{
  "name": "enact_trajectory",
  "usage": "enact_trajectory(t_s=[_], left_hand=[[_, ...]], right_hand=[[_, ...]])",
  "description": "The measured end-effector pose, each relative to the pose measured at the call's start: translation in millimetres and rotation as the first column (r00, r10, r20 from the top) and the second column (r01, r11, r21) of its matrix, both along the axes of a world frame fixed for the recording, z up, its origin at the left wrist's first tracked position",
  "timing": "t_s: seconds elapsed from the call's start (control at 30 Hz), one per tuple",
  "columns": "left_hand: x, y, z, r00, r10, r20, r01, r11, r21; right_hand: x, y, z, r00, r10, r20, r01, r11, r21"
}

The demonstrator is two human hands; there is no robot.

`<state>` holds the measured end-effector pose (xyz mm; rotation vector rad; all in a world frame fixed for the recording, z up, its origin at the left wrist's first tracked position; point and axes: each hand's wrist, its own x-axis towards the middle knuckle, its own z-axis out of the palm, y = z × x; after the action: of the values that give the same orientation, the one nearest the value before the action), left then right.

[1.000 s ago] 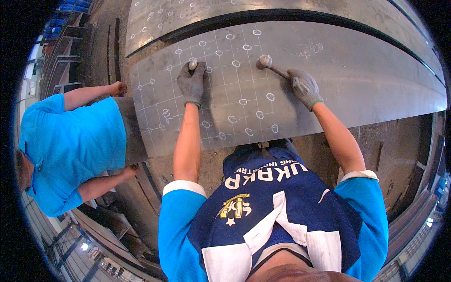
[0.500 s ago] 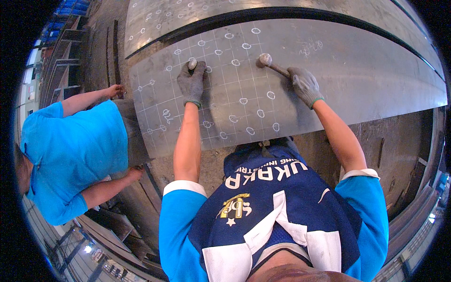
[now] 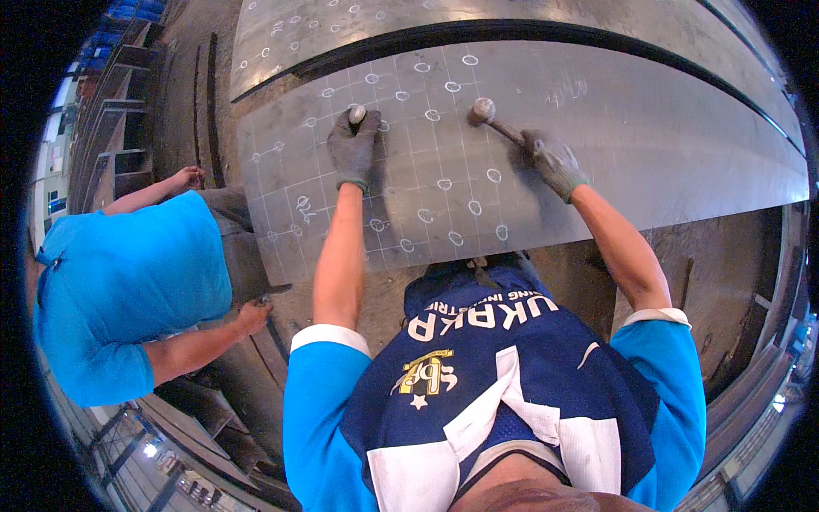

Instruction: The person uses a hammer and a metal punch to mark a series of pre-drawn circles on a large metal sheet. They systematically move across the sheet, striking the punch at each marked location to create indentations.

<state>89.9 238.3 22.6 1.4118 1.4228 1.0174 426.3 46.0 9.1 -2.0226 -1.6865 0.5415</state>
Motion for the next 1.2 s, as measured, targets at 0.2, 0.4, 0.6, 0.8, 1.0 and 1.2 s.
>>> enact_trajectory(t_s=[0.2, 0.4, 0.6, 0.8, 1.0, 1.2], left_hand=[[-2, -3, -1, 0.998, -0.017, -0.063, 0.019, 0.999, 0.032], [-7, -8, -7, 0.963, 0.033, -0.269, 0.021, 0.98, 0.196], [5, -8, -5, 0.971, -0.028, -0.238, 0.046, 0.996, 0.073], [-3, -6, 3, 0.978, -0.035, -0.208, 0.065, 0.988, 0.141], [-21, 20, -11, 0.947, 0.133, 0.291, -0.122, 0.991, -0.054], [-14, 58, -2, 0.987, 0.05, 0.155, -0.056, 0.998, 0.035]], right_hand=[[-49, 56, 57, 0.956, 0.292, 0.016, -0.286, 0.947, -0.148], [-121, 147, 163, 0.841, 0.375, -0.391, -0.259, 0.912, 0.317], [-105, 167, 79, 0.888, 0.454, -0.072, -0.377, 0.809, 0.451], [-66, 95, 86, 0.956, 0.284, -0.071, -0.293, 0.927, -0.234], [-34, 45, 48, 0.997, 0.072, -0.012, -0.072, 0.953, -0.293], [-21, 5, 20, 0.994, 0.046, 0.095, -0.052, 0.997, 0.059]])
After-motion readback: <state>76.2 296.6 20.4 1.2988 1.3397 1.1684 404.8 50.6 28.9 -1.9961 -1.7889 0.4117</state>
